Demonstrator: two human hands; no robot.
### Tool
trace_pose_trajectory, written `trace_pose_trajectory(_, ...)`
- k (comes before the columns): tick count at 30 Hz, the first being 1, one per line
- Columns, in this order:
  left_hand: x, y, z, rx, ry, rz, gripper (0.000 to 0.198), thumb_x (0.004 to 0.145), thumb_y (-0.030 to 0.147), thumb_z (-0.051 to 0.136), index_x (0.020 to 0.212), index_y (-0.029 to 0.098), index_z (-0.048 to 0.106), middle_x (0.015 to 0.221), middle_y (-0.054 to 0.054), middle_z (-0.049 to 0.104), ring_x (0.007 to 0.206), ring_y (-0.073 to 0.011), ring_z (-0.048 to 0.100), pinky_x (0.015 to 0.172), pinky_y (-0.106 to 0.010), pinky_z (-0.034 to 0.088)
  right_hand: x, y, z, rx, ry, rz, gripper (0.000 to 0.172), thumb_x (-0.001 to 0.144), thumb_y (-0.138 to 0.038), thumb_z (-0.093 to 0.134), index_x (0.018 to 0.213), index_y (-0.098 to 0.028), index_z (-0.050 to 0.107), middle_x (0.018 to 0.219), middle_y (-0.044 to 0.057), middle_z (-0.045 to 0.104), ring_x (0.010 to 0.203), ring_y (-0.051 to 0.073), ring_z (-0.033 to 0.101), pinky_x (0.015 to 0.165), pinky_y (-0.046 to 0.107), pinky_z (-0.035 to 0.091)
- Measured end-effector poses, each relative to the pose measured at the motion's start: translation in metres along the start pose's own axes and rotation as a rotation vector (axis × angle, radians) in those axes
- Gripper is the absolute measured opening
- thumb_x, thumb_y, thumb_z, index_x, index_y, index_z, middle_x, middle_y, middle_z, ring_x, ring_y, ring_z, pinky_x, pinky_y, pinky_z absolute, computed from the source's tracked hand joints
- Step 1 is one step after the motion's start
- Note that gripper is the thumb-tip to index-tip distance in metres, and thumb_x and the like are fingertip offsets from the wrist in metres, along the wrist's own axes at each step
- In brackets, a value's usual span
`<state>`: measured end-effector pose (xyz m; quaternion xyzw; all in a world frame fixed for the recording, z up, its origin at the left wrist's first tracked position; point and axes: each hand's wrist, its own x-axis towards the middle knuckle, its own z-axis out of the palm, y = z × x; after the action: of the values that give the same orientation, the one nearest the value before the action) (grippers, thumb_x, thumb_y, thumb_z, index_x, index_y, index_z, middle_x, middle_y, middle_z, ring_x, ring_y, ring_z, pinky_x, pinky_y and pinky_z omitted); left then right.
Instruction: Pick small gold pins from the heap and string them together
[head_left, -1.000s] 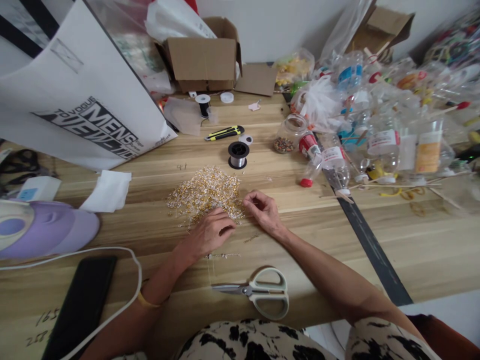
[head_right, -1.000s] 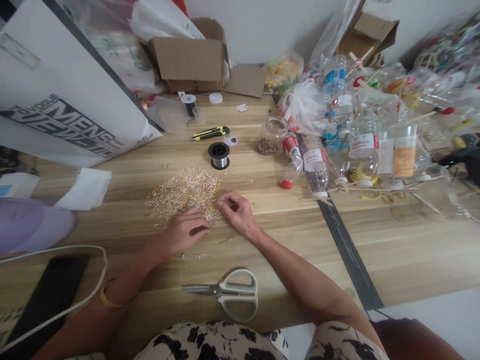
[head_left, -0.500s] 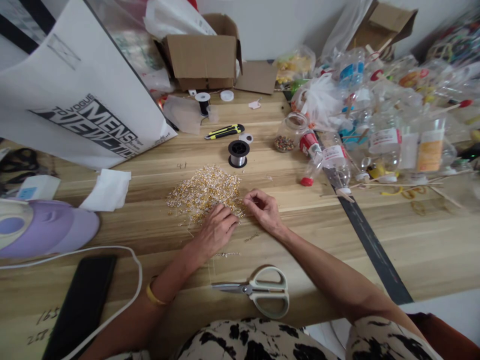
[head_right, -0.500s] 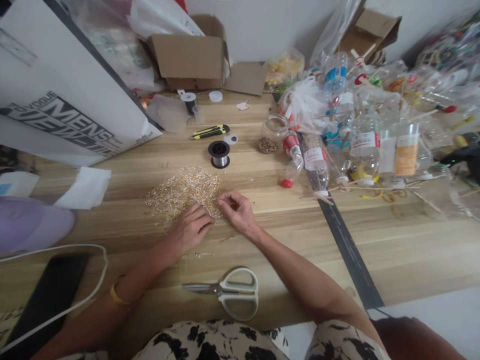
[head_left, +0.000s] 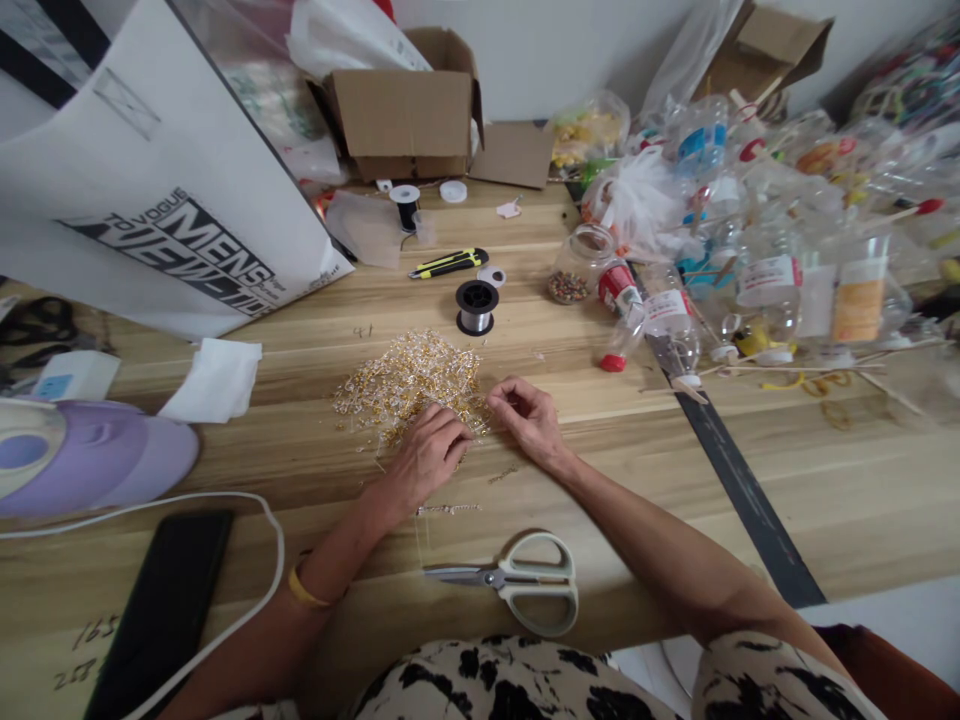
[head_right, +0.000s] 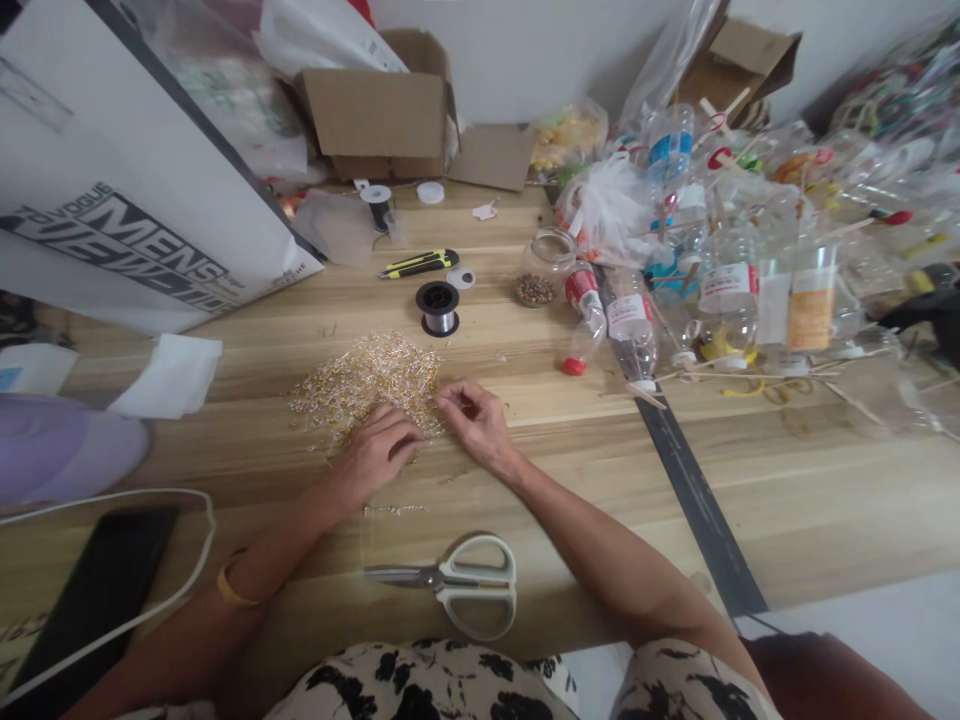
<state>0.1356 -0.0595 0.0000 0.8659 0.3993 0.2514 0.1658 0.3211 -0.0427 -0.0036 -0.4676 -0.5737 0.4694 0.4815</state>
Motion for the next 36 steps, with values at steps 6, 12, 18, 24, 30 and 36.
trace_pose_trajectory(6, 0.0005, 0.0011, -0.0023, -0.05, 0.008, -0.01, 0.01, 0.086, 0.012, 0.058, 0.078, 0.016, 0.063, 0.078, -0.004, 0.064, 0.082, -0.0191, 0.053, 0.075, -0.032, 0.046, 0.0002, 0.001, -0.0002, 0.015, 0.008, -0.001, 0.017, 0.081, -0.033, 0.061, 0.076, -0.016, 0.059, 0.066, -0.001, 0.053, 0.058, 0.01, 0.045, 0.054, 0.023, 0.036)
trace_pose_trajectory(12, 0.0005, 0.0005, -0.0034, -0.095, 0.027, -0.035, 0.012, 0.085, 0.011, 0.058, 0.076, 0.017, 0.062, 0.074, -0.003, 0.066, 0.078, -0.0177, 0.055, 0.07, -0.03, 0.046, 0.0006, 0.0006, -0.0006, 0.017, 0.028, 0.007, 0.02, 0.081, -0.036, 0.062, 0.076, -0.017, 0.059, 0.067, -0.001, 0.054, 0.058, 0.01, 0.047, 0.054, 0.023, 0.037)
trace_pose_trajectory(18, 0.0005, 0.0005, -0.0039, -0.108, 0.039, -0.048, 0.013, 0.084, 0.01, 0.057, 0.075, 0.017, 0.063, 0.072, -0.003, 0.066, 0.075, -0.0171, 0.056, 0.068, -0.029, 0.046, 0.0003, 0.0021, -0.0008, 0.035, 0.029, 0.014, 0.02, 0.081, -0.036, 0.062, 0.077, -0.017, 0.059, 0.069, -0.001, 0.054, 0.058, 0.01, 0.047, 0.053, 0.023, 0.038)
trace_pose_trajectory(24, 0.0022, 0.003, -0.006, -0.126, 0.049, -0.04, 0.012, 0.083, 0.01, 0.057, 0.075, 0.017, 0.062, 0.075, -0.003, 0.065, 0.077, -0.0166, 0.057, 0.072, -0.03, 0.048, 0.0013, 0.0047, -0.0006, 0.019, 0.034, 0.025, 0.022, 0.081, -0.039, 0.062, 0.077, -0.017, 0.059, 0.069, 0.0, 0.055, 0.058, 0.011, 0.048, 0.052, 0.023, 0.038)
trace_pose_trajectory(30, 0.0021, 0.0046, -0.0067, -0.237, 0.068, -0.048, 0.013, 0.081, 0.006, 0.054, 0.077, 0.016, 0.061, 0.081, -0.005, 0.064, 0.077, -0.0146, 0.06, 0.07, -0.027, 0.049, 0.001, 0.0046, -0.0002, 0.034, 0.035, 0.018, 0.02, 0.081, -0.037, 0.062, 0.077, -0.017, 0.059, 0.069, -0.001, 0.055, 0.058, 0.01, 0.048, 0.052, 0.023, 0.038)
trace_pose_trajectory(36, 0.0016, 0.0034, -0.0025, -0.286, 0.132, -0.038, 0.014, 0.08, 0.005, 0.054, 0.075, 0.017, 0.061, 0.085, -0.005, 0.067, 0.079, -0.0143, 0.064, 0.073, -0.027, 0.051, 0.0008, 0.0048, -0.0002, 0.019, 0.039, 0.029, 0.021, 0.081, -0.038, 0.062, 0.078, -0.017, 0.06, 0.069, 0.0, 0.056, 0.059, 0.011, 0.048, 0.051, 0.022, 0.038)
